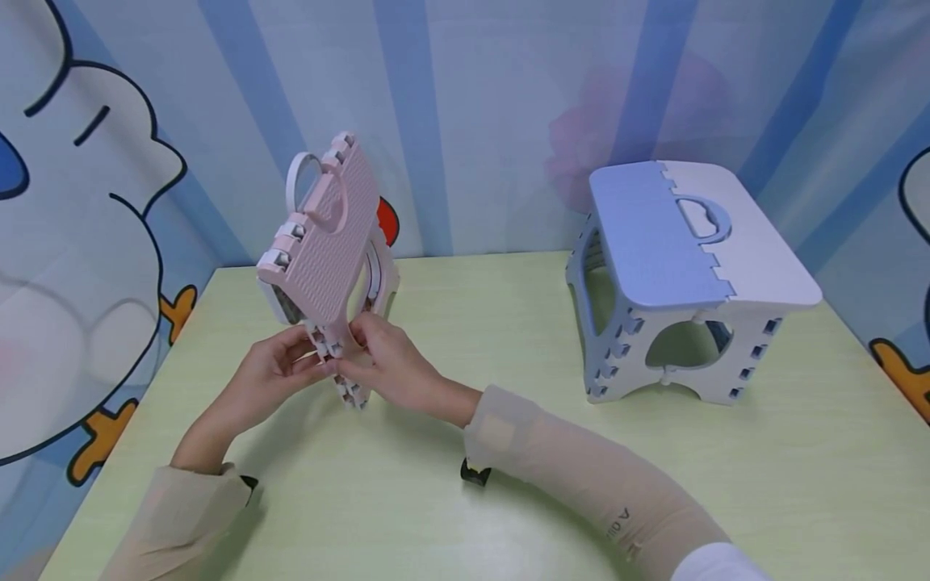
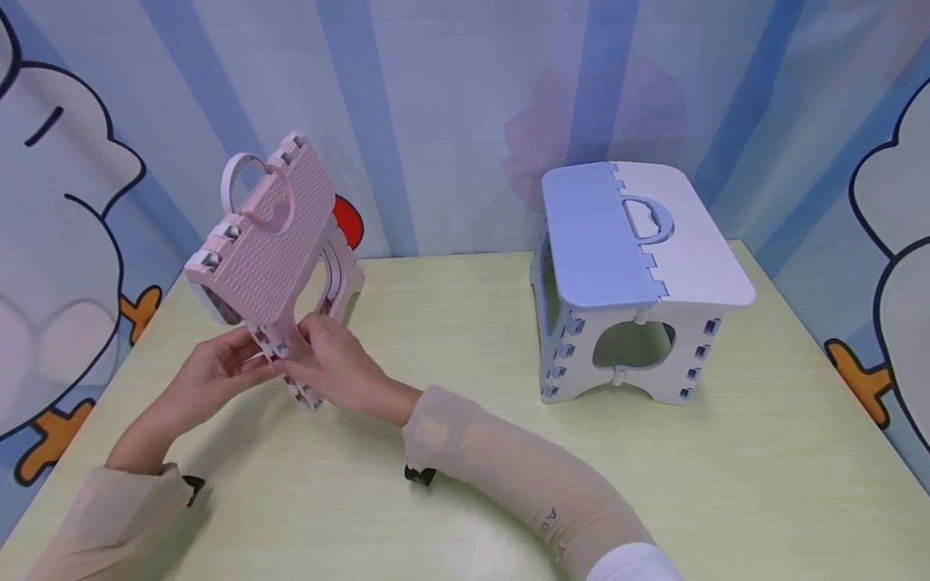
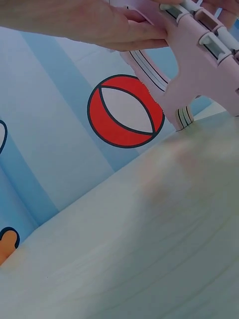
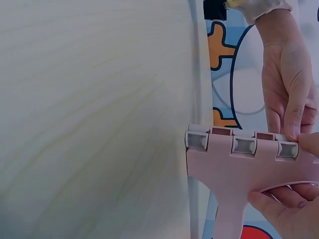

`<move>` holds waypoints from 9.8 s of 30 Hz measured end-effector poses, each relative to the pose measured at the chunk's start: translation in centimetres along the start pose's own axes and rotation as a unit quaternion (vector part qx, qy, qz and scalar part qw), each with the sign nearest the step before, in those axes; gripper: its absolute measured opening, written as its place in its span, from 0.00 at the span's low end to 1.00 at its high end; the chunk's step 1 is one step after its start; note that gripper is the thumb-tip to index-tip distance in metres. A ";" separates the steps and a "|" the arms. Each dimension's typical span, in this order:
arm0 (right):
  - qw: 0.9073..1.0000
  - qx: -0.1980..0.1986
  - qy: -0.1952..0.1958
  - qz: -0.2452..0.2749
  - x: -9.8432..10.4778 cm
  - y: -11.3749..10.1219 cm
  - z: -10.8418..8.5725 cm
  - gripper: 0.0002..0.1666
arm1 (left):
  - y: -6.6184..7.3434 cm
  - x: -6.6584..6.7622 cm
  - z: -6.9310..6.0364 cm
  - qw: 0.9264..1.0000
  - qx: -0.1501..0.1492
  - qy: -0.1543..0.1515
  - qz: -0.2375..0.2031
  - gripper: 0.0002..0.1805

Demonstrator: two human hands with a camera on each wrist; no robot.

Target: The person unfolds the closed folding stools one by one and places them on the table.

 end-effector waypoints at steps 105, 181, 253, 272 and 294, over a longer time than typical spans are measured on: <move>1.000 0.017 0.004 -0.023 3.2 1.3 -3.6 0.15 | 0.6 -1.0 0.1 0.999 -0.018 -0.030 0.018 0.29; 0.999 0.035 0.017 -0.013 6.1 2.7 -6.8 0.19 | 0.6 -1.5 0.4 0.999 -0.003 -0.035 0.019 0.31; 0.998 0.040 0.035 -0.028 7.7 3.3 -8.6 0.15 | 0.8 -1.5 0.3 0.999 -0.017 -0.030 0.024 0.29; 0.997 0.041 0.041 -0.044 8.1 3.5 -9.0 0.14 | 0.8 -1.4 0.3 0.999 -0.017 -0.030 0.017 0.30; 0.998 0.051 0.047 -0.012 8.1 3.7 -9.1 0.16 | 1.0 -1.7 0.3 0.999 -0.022 -0.034 0.006 0.31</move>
Point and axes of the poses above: each hand's wrist, its own z-axis towards the middle knuckle, its own x-axis out of the back of the hand, y = z × x, the point moved 10 cm from there along z, towards the middle knuckle, and after that the axes turned 13 degrees about -y, right-handed, at the moved point
